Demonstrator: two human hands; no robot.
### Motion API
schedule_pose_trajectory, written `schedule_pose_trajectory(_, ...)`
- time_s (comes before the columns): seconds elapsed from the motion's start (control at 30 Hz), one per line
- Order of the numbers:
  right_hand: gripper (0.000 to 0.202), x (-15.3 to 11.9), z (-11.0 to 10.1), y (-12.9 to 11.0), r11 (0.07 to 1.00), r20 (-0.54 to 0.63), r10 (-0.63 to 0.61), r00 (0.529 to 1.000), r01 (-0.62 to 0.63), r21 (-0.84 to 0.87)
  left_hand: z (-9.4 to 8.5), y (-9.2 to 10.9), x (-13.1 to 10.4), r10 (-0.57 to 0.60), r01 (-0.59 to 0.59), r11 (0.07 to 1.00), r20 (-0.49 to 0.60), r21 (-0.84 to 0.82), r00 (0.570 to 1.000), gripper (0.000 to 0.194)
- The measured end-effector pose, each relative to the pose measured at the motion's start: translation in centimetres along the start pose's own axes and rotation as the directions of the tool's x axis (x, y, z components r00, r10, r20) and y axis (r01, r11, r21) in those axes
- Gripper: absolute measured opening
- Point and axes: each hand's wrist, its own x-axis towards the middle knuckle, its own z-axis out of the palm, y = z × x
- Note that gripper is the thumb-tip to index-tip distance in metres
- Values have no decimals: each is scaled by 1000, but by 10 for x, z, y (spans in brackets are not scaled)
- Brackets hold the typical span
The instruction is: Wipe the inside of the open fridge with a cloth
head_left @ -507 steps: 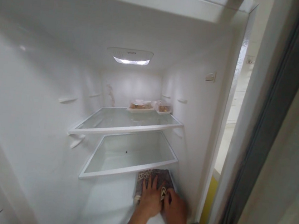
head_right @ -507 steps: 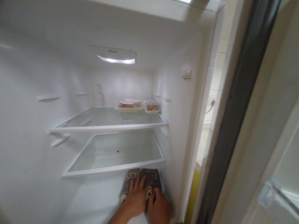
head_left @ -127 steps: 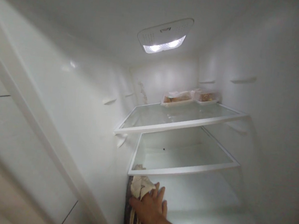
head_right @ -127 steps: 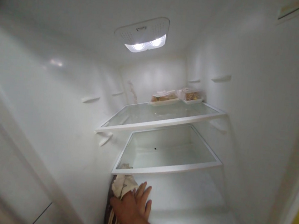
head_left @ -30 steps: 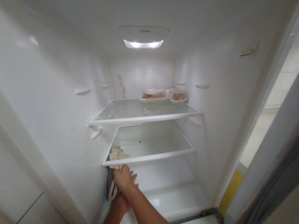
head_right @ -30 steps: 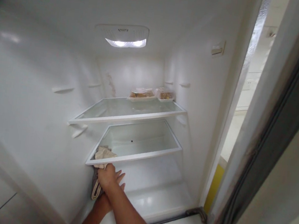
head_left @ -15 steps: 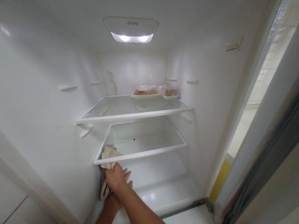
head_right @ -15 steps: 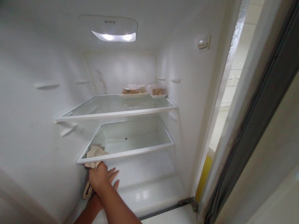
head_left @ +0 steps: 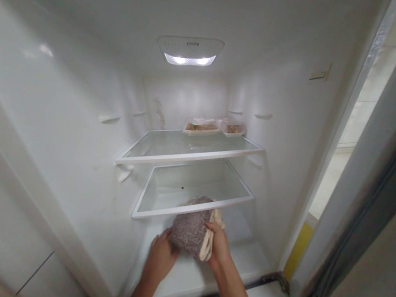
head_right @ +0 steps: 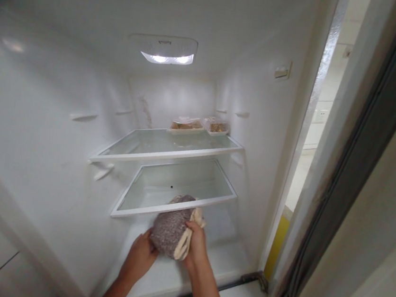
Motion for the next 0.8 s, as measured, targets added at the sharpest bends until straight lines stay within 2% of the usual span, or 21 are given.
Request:
schedule_pose_trajectory(0.03, 54, -2, -22, -10, 997, -91, -28, 995, 22, -67, -3, 3, 1, -1, 0, 1000, 23, 30, 1000, 38)
schedule_pose_trajectory(0.07, 55, -4, -42, -20, 978, -178, -108, 978, 72, -198, -6, 5, 1, -1, -1, 999, 37, 42, 999, 39)
schedule_pose_trajectory(0.1, 53, -5, -59, -27, 912, -204, -225, 953, 132, -388, -8, 5, 2, -4, 2, 999, 40, 42, 999, 39)
schedule_pose_trajectory(0.13, 50, -7, -73, -32, 796, -153, -341, 928, 198, -572, -9, 5, 2, -8, 7, 999, 34, 31, 999, 39)
schedule_pose_trajectory(0.17, 47, -8, -81, -35, 631, -63, -425, 903, 246, -735, -9, 4, 2, -8, 8, 1000, 28, 10, 1000, 39)
schedule_pose_trajectory(0.2, 45, -9, -85, -35, 449, 44, -459, 887, 274, -851, -9, 3, 2, -11, 11, 1000, 19, -20, 1000, 39)
schedule_pose_trajectory(0.27, 45, -13, -79, -27, 138, 201, -409, 890, 279, -951, -10, 0, 2, -37, 36, 994, -6, -102, 999, 39)
schedule_pose_trajectory(0.33, 51, -18, -57, -12, -39, 273, -292, 917, 274, -961, -12, -1, 2, -97, 87, 973, -37, -216, 995, 39)
schedule_pose_trajectory(0.37, 52, -22, -42, -2, -80, 306, -224, 925, 295, -952, -13, -1, 2, -142, 121, 952, -56, -281, 988, 40)
schedule_pose_trajectory(0.43, 49, -29, -9, 20, -104, 389, -86, 917, 380, -919, -18, -3, 2, -246, 188, 889, -90, -419, 965, 45)
schedule_pose_trajectory(0.53, 52, -38, 35, 52, -64, 516, 52, 855, 519, -852, -24, -7, 1, -388, 232, 776, -153, -587, 909, 50)
schedule_pose_trajectory(0.6, 55, -41, 51, 67, -30, 579, 92, 810, 584, -812, -27, -11, 0, -442, 229, 739, -200, -634, 874, 51)
schedule_pose_trajectory(0.67, 53, -39, 51, 72, -11, 604, 93, 791, 608, -794, -27, -14, 0, -447, 219, 742, -223, -634, 866, 51)
schedule_pose_trajectory(0.7, 51, -37, 45, 70, -11, 602, 84, 794, 605, -796, -27, -15, 0, -435, 221, 755, -218, -618, 874, 50)
schedule_pose_trajectory(0.8, 51, -25, 3, 49, -58, 526, 41, 849, 528, -847, -24, -15, -1, -380, 248, 822, -171, -512, 909, 48)
